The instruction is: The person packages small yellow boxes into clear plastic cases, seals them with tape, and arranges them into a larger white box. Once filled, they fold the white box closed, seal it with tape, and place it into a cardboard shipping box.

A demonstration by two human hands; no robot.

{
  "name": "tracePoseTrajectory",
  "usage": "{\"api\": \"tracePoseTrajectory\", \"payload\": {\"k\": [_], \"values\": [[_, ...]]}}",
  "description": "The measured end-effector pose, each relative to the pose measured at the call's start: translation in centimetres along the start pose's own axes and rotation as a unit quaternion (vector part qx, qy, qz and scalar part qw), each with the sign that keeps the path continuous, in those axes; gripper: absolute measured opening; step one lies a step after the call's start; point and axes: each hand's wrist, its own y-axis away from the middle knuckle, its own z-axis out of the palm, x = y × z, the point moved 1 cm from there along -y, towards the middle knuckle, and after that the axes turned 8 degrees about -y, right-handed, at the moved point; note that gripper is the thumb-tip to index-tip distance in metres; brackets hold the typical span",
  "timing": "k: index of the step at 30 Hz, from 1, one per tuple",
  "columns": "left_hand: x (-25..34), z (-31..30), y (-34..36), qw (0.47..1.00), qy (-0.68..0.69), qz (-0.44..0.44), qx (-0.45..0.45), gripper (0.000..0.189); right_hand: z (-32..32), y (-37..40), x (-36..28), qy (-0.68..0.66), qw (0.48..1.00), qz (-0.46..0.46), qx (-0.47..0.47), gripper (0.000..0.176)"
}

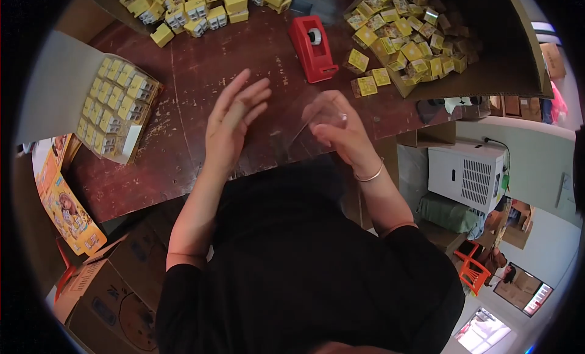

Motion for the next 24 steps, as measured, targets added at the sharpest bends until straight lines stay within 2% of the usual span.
{"api": "tracePoseTrajectory", "payload": {"k": [1,2,4,5,6,7,8,9,10,11,12,13,15,16,18,19,20,21,22,24], "values": [[-1.3,-0.6,-0.1,0.998,-0.039,0.026,0.046,0.060,-0.1,0.1,-0.8,-0.066,0.997,-0.035,0.002,0.042],[-2.5,-1.0,-0.4,0.991,-0.078,0.053,0.092,0.070,0.0,0.1,-0.8,-0.063,0.997,-0.040,0.003,0.042],[-4.1,1.8,0.4,0.994,-0.094,0.037,0.036,0.080,0.3,0.5,0.3,-0.142,0.980,-0.060,0.128,0.043],[-4.7,3.5,0.5,0.995,-0.095,0.034,0.015,0.082,0.2,0.6,1.0,-0.141,0.980,-0.060,0.130,0.043],[-5.3,4.5,0.2,0.997,-0.039,0.066,-0.011,0.075,0.1,0.6,2.0,-0.022,0.994,-0.047,0.096,0.043],[-5.8,4.2,-0.2,0.997,-0.038,0.064,-0.012,0.075,-0.3,0.7,2.8,0.096,0.993,-0.034,0.061,0.043],[-6.2,3.4,-0.8,1.000,0.001,0.017,0.004,0.068,-1.6,0.4,2.4,0.197,0.973,-0.081,0.084,0.046],[-6.4,2.8,-1.1,0.999,0.040,-0.027,0.022,0.062,-3.8,0.0,1.7,0.340,0.913,-0.119,0.194,0.048],[-5.4,2.4,-1.2,0.998,0.041,-0.038,0.042,0.051,-5.9,-0.3,0.7,0.469,0.818,-0.154,0.296,0.050],[-5.0,1.9,-1.2,0.998,0.040,-0.037,0.040,0.051,-7.7,-1.1,-0.5,0.589,0.699,-0.209,0.349,0.051],[-4.7,1.5,-1.1,0.995,0.072,-0.061,0.032,0.047,-9.0,-1.5,-1.2,0.688,0.555,-0.257,0.391,0.052],[-4.4,1.3,-1.1,0.991,0.104,-0.084,0.024,0.044,-10.0,-1.7,-1.2,0.688,0.554,-0.259,0.391,0.052],[-4.0,1.3,-1.0,0.993,0.087,-0.081,0.022,0.046,-11.6,-2.2,-0.8,0.675,0.614,-0.176,0.369,0.053],[-3.8,1.2,-0.8,0.994,0.070,-0.081,0.022,0.049,-12.1,-2.1,-0.6,0.675,0.615,-0.177,0.367,0.053],[-3.6,0.7,-0.5,0.994,0.064,-0.077,0.036,0.048,-12.5,-1.7,-0.3,0.603,0.689,-0.249,0.315,0.053],[-3.5,0.4,-0.3,0.995,0.058,-0.072,0.046,0.047,-12.5,-1.4,0.0,0.604,0.690,-0.247,0.313,0.053],[-3.6,0.0,-0.1,0.994,0.060,-0.073,0.048,0.047,-12.4,-0.9,0.4,0.464,0.808,-0.228,0.282,0.055],[-3.8,-0.5,0.0,0.993,0.074,-0.070,0.052,0.045,-12.2,-0.5,0.7,0.307,0.898,-0.202,0.242,0.056],[-4.0,-0.9,0.2,0.992,0.088,-0.067,0.057,0.042,-12.2,-0.2,1.1,0.308,0.898,-0.200,0.242,0.056],[-4.3,-1.6,0.4,0.992,0.086,-0.071,0.059,0.041,-11.9,0.5,2.2,0.508,0.796,-0.236,0.230,0.059]]}}
